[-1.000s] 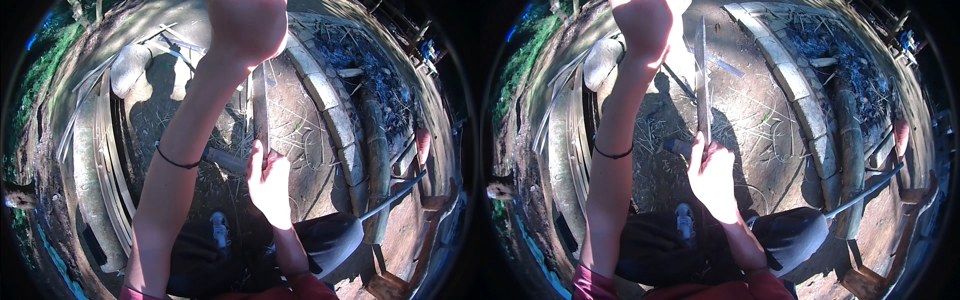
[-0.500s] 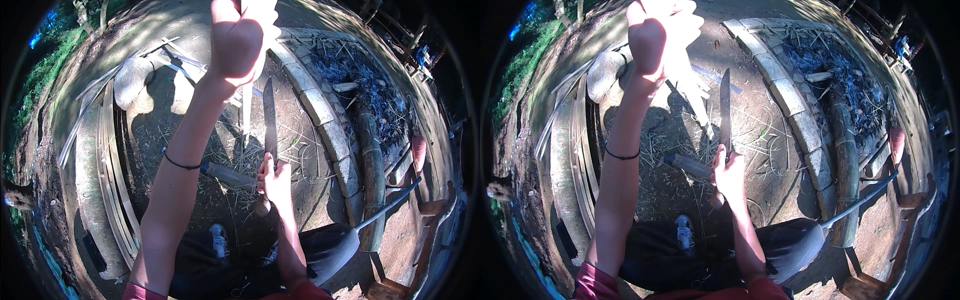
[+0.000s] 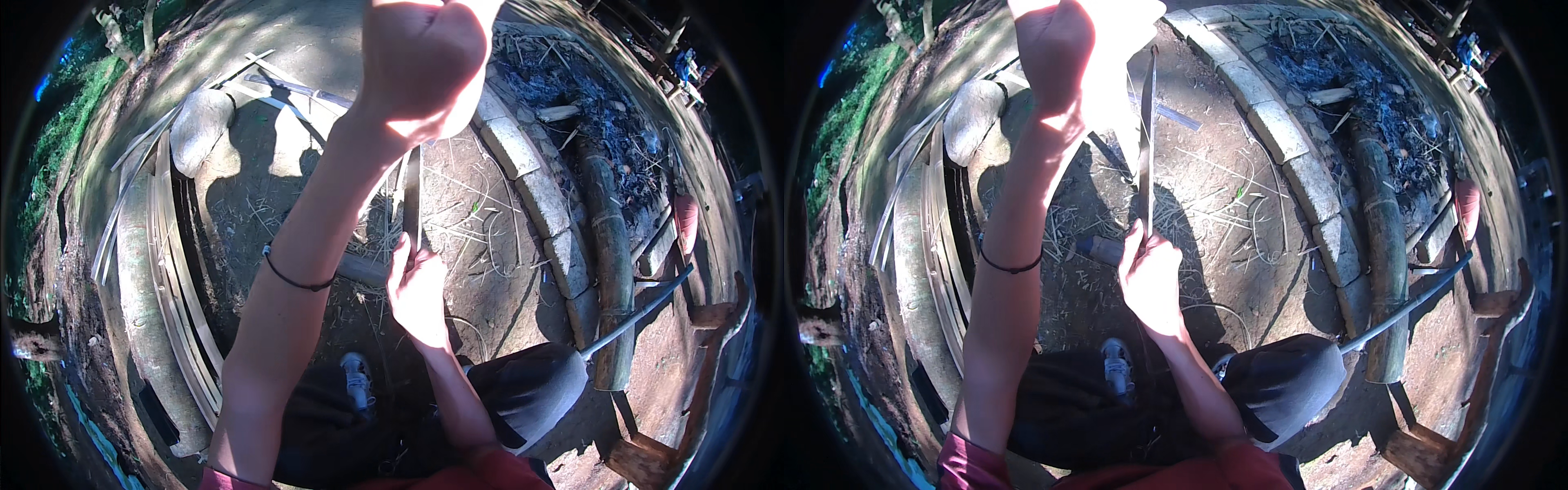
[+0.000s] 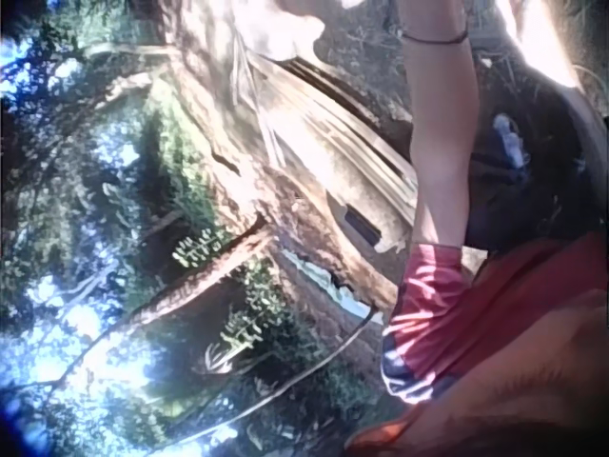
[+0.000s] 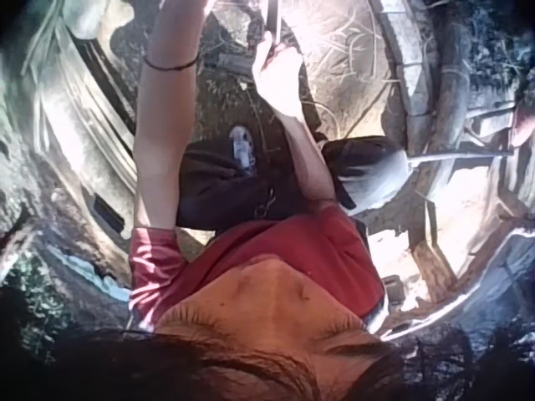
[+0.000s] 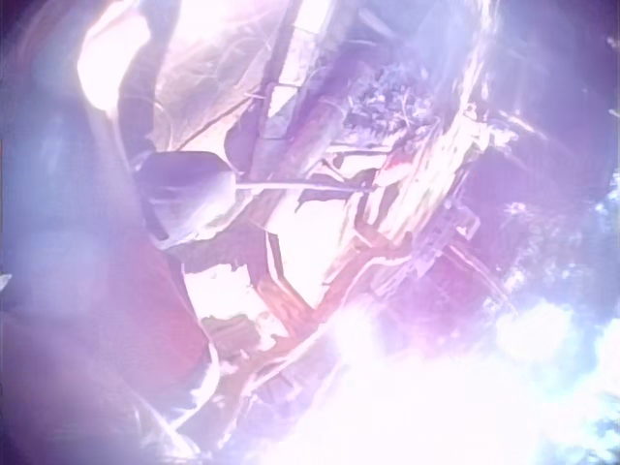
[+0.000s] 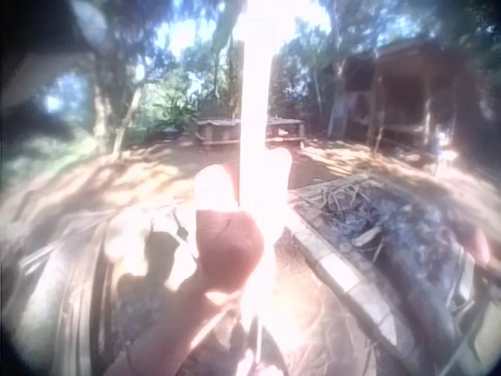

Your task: The person shaves a long strip of bamboo using a knife, stripping away thin layers and bark while rotating the piece by hand.

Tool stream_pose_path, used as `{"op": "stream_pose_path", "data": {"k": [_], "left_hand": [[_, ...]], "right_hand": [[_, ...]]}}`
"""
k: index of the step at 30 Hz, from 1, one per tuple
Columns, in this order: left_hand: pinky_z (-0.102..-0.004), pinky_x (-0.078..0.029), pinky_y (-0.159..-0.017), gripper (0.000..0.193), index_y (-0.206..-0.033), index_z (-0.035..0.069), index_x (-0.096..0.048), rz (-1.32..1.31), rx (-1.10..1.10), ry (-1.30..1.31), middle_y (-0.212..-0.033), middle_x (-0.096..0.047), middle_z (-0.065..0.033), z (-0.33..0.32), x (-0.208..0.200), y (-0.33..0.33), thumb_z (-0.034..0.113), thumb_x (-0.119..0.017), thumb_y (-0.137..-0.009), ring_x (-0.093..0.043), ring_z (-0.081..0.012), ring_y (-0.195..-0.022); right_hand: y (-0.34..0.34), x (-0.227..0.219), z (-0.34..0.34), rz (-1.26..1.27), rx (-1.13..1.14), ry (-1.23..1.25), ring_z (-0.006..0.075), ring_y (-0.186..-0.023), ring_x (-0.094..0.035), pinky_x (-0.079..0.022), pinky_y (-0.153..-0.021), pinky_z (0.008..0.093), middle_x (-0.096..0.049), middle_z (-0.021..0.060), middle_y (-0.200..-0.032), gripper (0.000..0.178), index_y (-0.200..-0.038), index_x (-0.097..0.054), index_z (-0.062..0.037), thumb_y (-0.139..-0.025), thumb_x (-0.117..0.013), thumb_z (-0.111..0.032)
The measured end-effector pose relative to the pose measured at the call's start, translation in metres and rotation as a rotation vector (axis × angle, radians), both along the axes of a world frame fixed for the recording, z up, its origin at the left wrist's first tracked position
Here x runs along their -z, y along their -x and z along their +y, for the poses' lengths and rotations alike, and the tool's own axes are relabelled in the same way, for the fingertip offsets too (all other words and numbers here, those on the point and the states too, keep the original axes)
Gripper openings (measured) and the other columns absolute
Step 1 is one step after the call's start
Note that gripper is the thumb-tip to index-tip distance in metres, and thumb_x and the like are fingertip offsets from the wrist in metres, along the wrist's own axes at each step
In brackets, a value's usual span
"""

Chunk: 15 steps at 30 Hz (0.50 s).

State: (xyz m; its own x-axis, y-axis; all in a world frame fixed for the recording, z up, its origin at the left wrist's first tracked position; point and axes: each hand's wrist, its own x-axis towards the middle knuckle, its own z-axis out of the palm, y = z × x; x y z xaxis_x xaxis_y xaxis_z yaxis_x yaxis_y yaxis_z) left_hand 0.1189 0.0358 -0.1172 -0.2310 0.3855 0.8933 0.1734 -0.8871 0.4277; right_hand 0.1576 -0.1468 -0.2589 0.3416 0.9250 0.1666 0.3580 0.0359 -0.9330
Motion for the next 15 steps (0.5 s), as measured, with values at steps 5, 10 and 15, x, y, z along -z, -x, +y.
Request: {"op": "stream_pose_path", "data": {"k": [5,10,15], "left_hand": [[-0.0214,-0.044,-0.049,0.011,-0.089,0.000,-0.058,0.027,0.197,0.198,-0.066,-0.052,-0.0026,0.015,0.005,0.037,0.006,-0.050,-0.092,-0.049,-0.0116,-0.054],[-0.0210,-0.043,-0.048,0.012,-0.089,0.000,-0.059,0.093,0.368,0.315,-0.064,-0.053,-0.0025,0.029,0.027,0.062,0.006,-0.049,-0.093,-0.049,-0.0111,-0.051],[-0.0211,-0.046,-0.048,0.019,-0.103,-0.003,-0.061,-0.015,0.906,0.562,-0.070,-0.059,-0.0050,0.073,0.052,0.108,0.007,-0.047,-0.094,-0.052,-0.0113,-0.052]], "right_hand": [[-0.011,-0.014,-0.002,-0.093,0.020,0.027,0.0275,-0.036,-0.055,-0.038,-0.036,0.0364,-0.051,0.0169,-0.045,0.036,-0.066,-0.056,0.0035,-0.096,-0.055,-0.017],[-0.008,-0.051,-0.017,-0.216,0.005,-0.062,0.0270,-0.036,-0.053,-0.039,-0.038,0.0370,-0.050,0.0146,-0.046,0.030,-0.070,-0.058,0.0010,-0.096,-0.054,-0.014],[0.007,0.015,-0.010,-0.229,-0.003,-0.105,0.0321,-0.039,-0.056,-0.041,-0.038,0.0400,-0.052,0.0179,-0.049,0.027,-0.069,-0.053,0.0049,-0.092,-0.058,-0.009]]}}
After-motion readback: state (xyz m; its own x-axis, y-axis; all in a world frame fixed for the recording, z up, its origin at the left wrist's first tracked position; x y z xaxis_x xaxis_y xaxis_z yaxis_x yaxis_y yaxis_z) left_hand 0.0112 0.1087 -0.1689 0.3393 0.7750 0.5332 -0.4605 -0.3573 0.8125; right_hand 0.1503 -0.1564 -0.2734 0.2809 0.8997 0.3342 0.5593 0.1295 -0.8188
